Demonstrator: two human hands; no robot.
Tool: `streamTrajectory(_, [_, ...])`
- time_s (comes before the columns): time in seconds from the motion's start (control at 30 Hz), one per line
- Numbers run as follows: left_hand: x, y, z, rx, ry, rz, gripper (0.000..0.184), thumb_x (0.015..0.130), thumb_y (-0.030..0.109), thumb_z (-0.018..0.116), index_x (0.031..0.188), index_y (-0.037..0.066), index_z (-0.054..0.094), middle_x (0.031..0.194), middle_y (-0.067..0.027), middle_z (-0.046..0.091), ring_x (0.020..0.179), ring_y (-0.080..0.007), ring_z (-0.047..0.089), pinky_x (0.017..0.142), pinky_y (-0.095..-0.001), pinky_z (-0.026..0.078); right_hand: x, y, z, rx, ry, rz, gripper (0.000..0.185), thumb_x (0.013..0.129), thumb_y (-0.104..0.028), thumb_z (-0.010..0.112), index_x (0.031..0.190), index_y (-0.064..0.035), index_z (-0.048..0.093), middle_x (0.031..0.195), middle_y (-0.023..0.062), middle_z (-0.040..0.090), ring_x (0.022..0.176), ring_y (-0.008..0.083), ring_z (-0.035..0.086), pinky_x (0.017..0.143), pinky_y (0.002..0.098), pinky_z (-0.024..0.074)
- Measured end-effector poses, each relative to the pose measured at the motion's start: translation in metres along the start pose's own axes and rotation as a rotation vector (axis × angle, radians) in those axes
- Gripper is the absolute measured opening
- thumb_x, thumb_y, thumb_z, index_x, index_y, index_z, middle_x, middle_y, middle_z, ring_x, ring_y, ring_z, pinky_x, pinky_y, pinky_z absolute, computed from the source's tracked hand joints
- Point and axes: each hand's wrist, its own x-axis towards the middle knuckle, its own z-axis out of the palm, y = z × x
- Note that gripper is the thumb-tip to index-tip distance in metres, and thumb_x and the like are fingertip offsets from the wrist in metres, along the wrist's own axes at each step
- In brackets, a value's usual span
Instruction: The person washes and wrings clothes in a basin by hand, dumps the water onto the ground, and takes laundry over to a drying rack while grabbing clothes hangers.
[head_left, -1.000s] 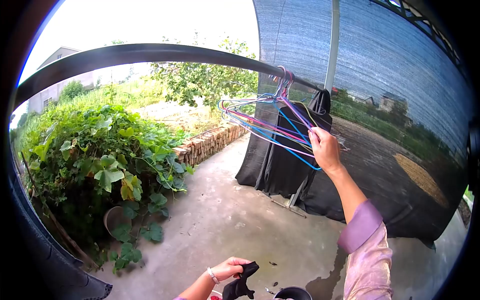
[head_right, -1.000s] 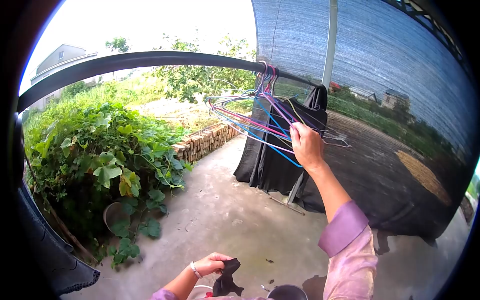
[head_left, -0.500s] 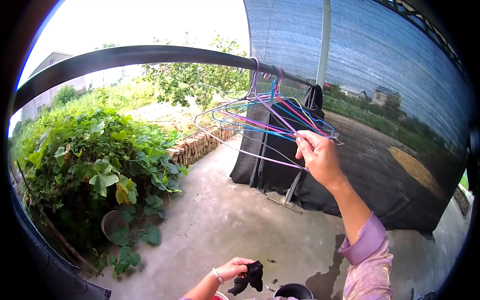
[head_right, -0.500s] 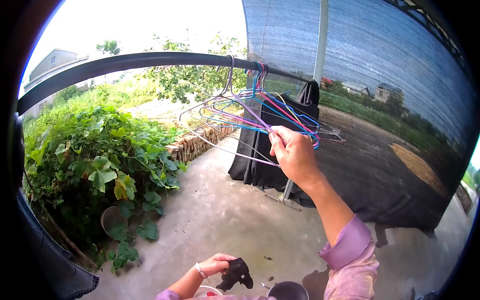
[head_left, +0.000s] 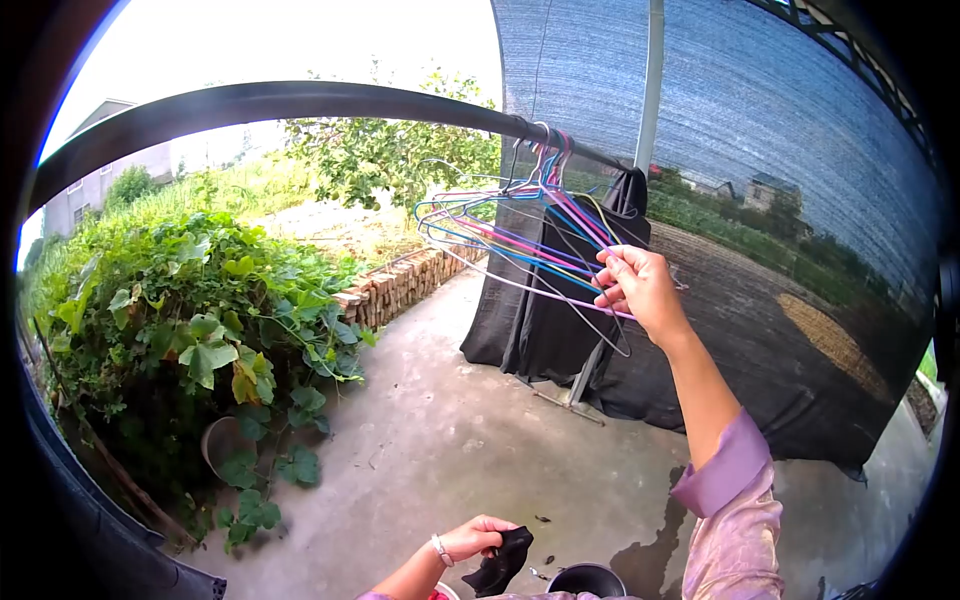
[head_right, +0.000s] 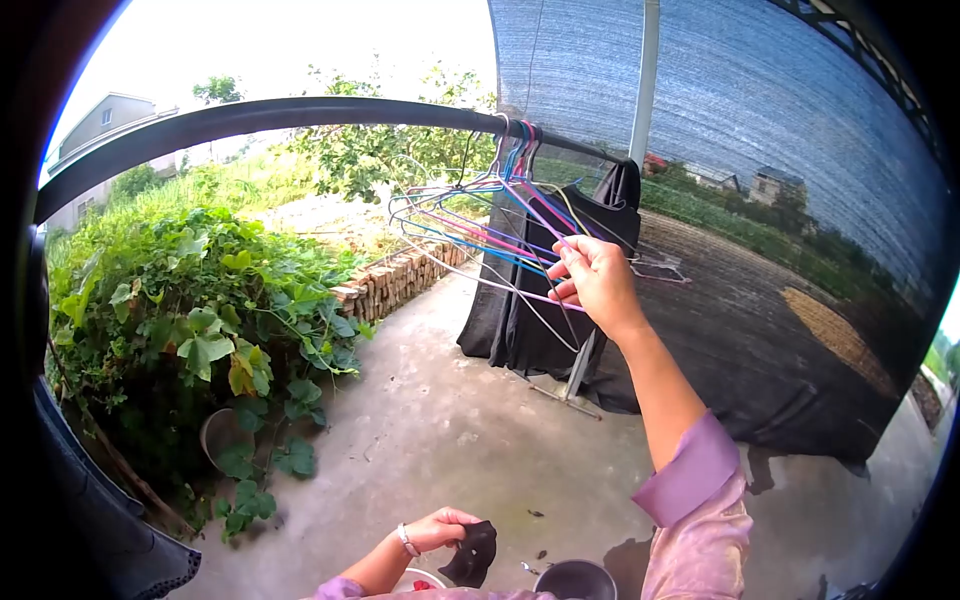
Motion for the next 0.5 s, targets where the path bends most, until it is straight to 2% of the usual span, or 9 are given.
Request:
streamTrajectory(0.07, [-0.004, -0.001, 0.001, 0.018, 0.008, -0.002, 0.039, 0.077, 0.002, 0.042, 0.114, 0.005, 0.056, 0.080, 0.0077, 0.059, 0.063, 0.0004, 0.049, 0.055, -0.0147, 0.040, 0.003, 0.014, 0.000, -0.016, 0.011, -0.006, 0.022, 0.089, -0.017, 0.049, 0.099, 0.0002, 0.057, 0.077, 0.0064, 0.061, 0.064, 0.0108, 0.061, 0.047, 0.0225, 0.0497])
streamTrajectory(0.1, [-0.006, 0.001, 0.001, 0.025, 0.003, 0.003, 0.040, 0.077, 0.002, 0.042, 0.114, 0.005, 0.056, 0.080, 0.0077, 0.059, 0.063, 0.0005, 0.049, 0.055, -0.0146, 0.040, 0.006, 0.022, -0.003, -0.040, 0.009, 0.008, 0.023, 0.088, -0.018, 0.052, 0.100, 0.0004, 0.058, 0.080, 0.0059, 0.062, 0.067, 0.0125, 0.061, 0.054, 0.0241, 0.0510])
streamTrajectory(0.2, [-0.010, 0.007, 0.005, 0.060, -0.003, 0.004, 0.041, 0.077, 0.003, 0.042, 0.115, 0.005, 0.056, 0.081, 0.0076, 0.058, 0.063, 0.0006, 0.048, 0.054, -0.0143, 0.040, 0.017, 0.048, -0.004, -0.204, 0.198, -0.213, 0.024, 0.086, -0.020, 0.055, 0.099, -0.0001, 0.060, 0.083, 0.0072, 0.063, 0.071, 0.0155, 0.061, 0.062, 0.0263, 0.0497])
streamTrajectory(0.23, [-0.011, 0.009, 0.007, 0.074, -0.003, 0.001, 0.041, 0.077, 0.003, 0.042, 0.116, 0.006, 0.055, 0.081, 0.0076, 0.058, 0.063, 0.0007, 0.048, 0.054, -0.0142, 0.039, 0.019, 0.051, -0.006, -0.249, 0.276, -0.348, 0.028, 0.085, -0.027, 0.056, 0.094, -0.0022, 0.062, 0.086, 0.0089, 0.061, 0.079, 0.0210, 0.058, 0.072, 0.0309, 0.0450])
streamTrajectory(0.33, [-0.010, 0.015, 0.010, 0.062, -0.037, -0.040, 0.042, 0.077, 0.003, 0.043, 0.116, 0.005, 0.055, 0.084, 0.0054, 0.060, 0.066, -0.0009, 0.050, 0.056, -0.0157, 0.041, 0.002, 0.010, 0.006, -0.552, 0.305, -0.612, 0.034, 0.085, -0.036, 0.052, 0.089, -0.0047, 0.065, 0.087, 0.0108, 0.058, 0.084, 0.0245, 0.052, 0.075, 0.0341, 0.0406])
streamTrajectory(0.37, [-0.009, 0.013, 0.010, 0.061, -0.056, -0.038, 0.042, 0.077, 0.003, 0.043, 0.117, 0.006, 0.054, 0.084, 0.0055, 0.060, 0.066, -0.0007, 0.050, 0.056, -0.0156, 0.041, -0.004, -0.001, 0.012, -0.634, 0.314, -0.592, 0.040, 0.085, -0.043, 0.049, 0.086, -0.0064, 0.065, 0.088, 0.0111, 0.056, 0.087, 0.0271, 0.046, 0.078, 0.0357, 0.0371])
streamTrajectory(0.4, [-0.007, 0.011, 0.009, 0.061, -0.076, -0.035, 0.043, 0.077, 0.003, 0.043, 0.118, 0.006, 0.053, 0.084, 0.0057, 0.059, 0.066, -0.0004, 0.049, 0.056, -0.0154, 0.040, -0.002, -0.004, 0.014, -0.613, 0.329, -0.643, 0.043, 0.084, -0.045, 0.050, 0.085, -0.0048, 0.065, 0.081, 0.0076, 0.057, 0.078, 0.0217, 0.050, 0.074, 0.0324, 0.0391])
streamTrajectory(0.43, [-0.005, 0.010, 0.009, 0.060, -0.096, -0.028, 0.043, 0.077, 0.003, 0.043, 0.119, 0.006, 0.053, 0.084, 0.0059, 0.059, 0.066, -0.0001, 0.049, 0.056, -0.0153, 0.040, 0.000, -0.008, 0.014, -0.374, 0.127, -0.452, 0.042, 0.083, -0.043, 0.052, 0.087, -0.0030, 0.064, 0.076, 0.0056, 0.057, 0.071, 0.0176, 0.051, 0.069, 0.0296, 0.0406])
streamTrajectory(0.5, [-0.006, 0.009, 0.013, 0.073, -0.072, -0.022, 0.044, 0.077, 0.005, 0.042, 0.119, 0.006, 0.052, 0.082, 0.0073, 0.057, 0.064, 0.0003, 0.046, 0.055, -0.0148, 0.039, -0.006, -0.023, 0.017, -0.087, -0.125, -0.179, 0.037, 0.082, -0.035, 0.055, 0.093, 0.0006, 0.061, 0.068, 0.0019, 0.055, 0.061, 0.0104, 0.052, 0.058, 0.0240, 0.0422])
